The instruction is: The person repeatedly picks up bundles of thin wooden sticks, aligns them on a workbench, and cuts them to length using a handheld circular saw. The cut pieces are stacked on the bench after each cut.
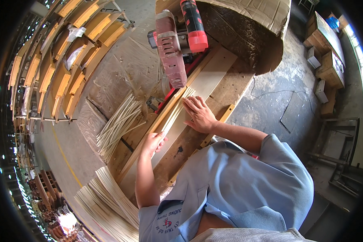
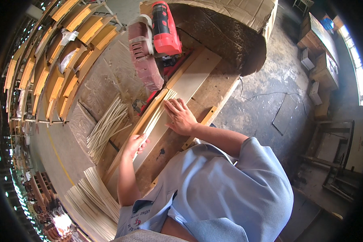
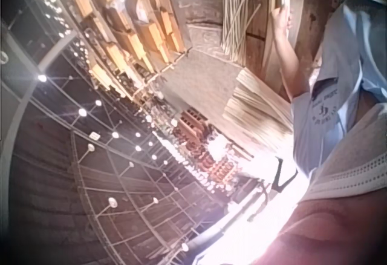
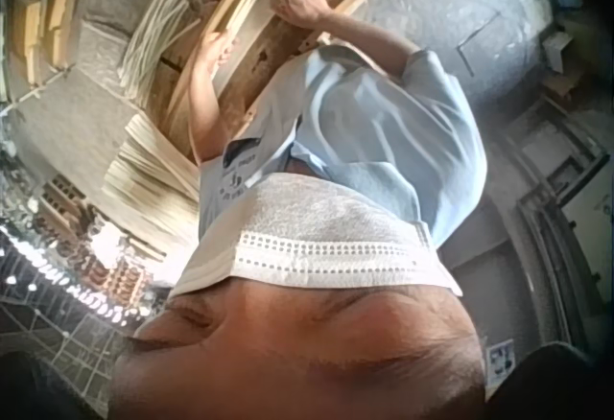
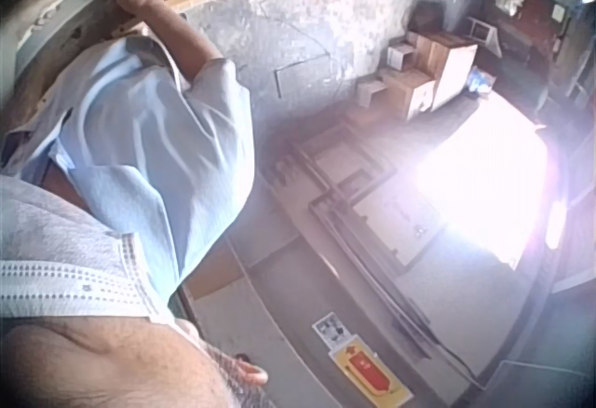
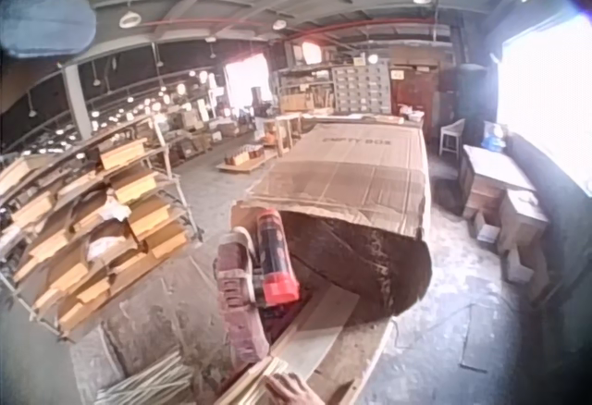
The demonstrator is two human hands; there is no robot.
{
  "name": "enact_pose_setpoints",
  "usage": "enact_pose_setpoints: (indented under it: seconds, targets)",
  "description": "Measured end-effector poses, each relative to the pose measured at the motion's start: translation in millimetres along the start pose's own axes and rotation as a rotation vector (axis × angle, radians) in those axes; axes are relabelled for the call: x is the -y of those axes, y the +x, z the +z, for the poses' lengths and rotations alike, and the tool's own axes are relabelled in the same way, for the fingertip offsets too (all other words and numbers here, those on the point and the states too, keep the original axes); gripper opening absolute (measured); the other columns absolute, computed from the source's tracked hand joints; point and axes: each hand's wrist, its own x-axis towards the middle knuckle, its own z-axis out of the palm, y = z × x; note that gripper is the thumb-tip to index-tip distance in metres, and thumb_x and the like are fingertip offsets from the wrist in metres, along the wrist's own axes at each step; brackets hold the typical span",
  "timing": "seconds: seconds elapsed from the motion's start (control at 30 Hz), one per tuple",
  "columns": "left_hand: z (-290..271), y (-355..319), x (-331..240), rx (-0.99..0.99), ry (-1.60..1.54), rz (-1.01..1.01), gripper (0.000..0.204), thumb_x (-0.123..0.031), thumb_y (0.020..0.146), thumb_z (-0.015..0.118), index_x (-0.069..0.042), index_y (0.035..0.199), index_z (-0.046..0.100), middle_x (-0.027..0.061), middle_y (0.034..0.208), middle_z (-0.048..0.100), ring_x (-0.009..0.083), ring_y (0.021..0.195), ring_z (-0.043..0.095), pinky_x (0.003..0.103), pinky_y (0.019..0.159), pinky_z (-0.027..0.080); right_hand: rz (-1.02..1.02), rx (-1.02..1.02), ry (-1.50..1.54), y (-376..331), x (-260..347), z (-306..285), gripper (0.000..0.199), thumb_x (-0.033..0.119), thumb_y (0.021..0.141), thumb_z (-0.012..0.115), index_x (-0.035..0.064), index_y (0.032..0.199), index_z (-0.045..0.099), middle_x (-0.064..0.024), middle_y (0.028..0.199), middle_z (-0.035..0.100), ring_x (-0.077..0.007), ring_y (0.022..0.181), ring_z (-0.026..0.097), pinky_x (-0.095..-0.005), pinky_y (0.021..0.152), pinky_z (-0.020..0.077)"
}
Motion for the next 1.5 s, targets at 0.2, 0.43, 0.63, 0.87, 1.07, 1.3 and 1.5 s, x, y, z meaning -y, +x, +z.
enact_pose_setpoints:
  seconds: [0.2,0.43,0.63,0.87,1.07,1.3,1.5]
  targets:
    - [5,-2,10,-0.173,0.113,0.104,0.040,-0.035,0.105,0.064,0.001,0.088,0.069,0.0006,0.064,0.060,0.0053,0.046,0.049,0.023,0.040,0.036,-0.037,-0.008,-0.037,4,-1,3,0.087,0.052,0.094,0.065,0.0001,0.158,0.039,-0.0120,0.168,0.030,-0.0299,0.158,0.022,-0.0549,0.130,0.0170]
    - [31,-20,-8,-0.814,0.959,0.388,0.027,-0.030,0.095,0.072,-0.003,0.096,0.072,0.0141,0.080,0.075,0.0358,0.066,0.070,0.045,0.064,0.056,-0.031,0.041,-0.023,8,-8,2,0.086,0.051,0.094,0.065,0.0020,0.159,0.039,-0.0104,0.169,0.030,-0.0279,0.159,0.023,-0.0563,0.130,0.0171]
    - [56,-21,-13,-1.059,0.981,1.061,0.014,-0.015,0.089,0.075,-0.006,0.099,0.070,0.0110,0.112,0.073,0.0337,0.108,0.067,0.046,0.093,0.053,-0.016,-0.014,-0.002,8,-5,5,0.087,0.054,0.092,0.067,0.0033,0.158,0.042,-0.0109,0.168,0.033,-0.0282,0.158,0.026,-0.0586,0.128,0.0178]
    - [88,27,-33,-0.817,1.119,1.185,0.028,-0.017,0.089,0.073,-0.008,0.116,0.074,0.0026,0.132,0.070,0.0303,0.137,0.051,0.060,0.117,0.029,0.004,-0.023,0.016,8,-1,6,0.092,0.056,0.092,0.067,0.0036,0.161,0.035,-0.0112,0.167,0.035,-0.0272,0.158,0.026,-0.0594,0.128,0.0159]
    - [98,61,-40,-0.705,1.242,1.134,0.045,-0.015,0.091,0.067,-0.005,0.136,0.065,0.0076,0.147,0.061,0.0383,0.151,0.036,0.069,0.121,0.018,0.009,-0.018,0.088,11,-5,-1,0.096,0.041,0.084,0.073,0.0048,0.162,0.030,-0.0107,0.163,0.041,-0.0252,0.157,0.029,-0.0590,0.128,0.0162]
    - [103,72,-36,-0.749,1.260,1.106,0.052,-0.017,0.092,0.064,-0.005,0.142,0.060,0.0077,0.150,0.059,0.0398,0.152,0.033,0.072,0.121,0.014,-0.008,-0.061,0.176,11,-7,-7,0.098,0.029,0.076,0.079,0.0022,0.159,0.034,-0.0163,0.161,0.042,-0.0297,0.155,0.034,-0.0570,0.127,0.0208]
    - [105,73,-37,-0.753,1.252,1.061,0.048,-0.013,0.095,0.058,-0.007,0.142,0.062,0.0043,0.149,0.061,0.0393,0.153,0.031,0.072,0.122,0.013,0.065,-0.209,0.456,10,-15,-3,0.085,0.019,0.077,0.081,0.0025,0.151,0.042,-0.0205,0.159,0.041,-0.0343,0.150,0.040,-0.0529,0.125,0.0279]
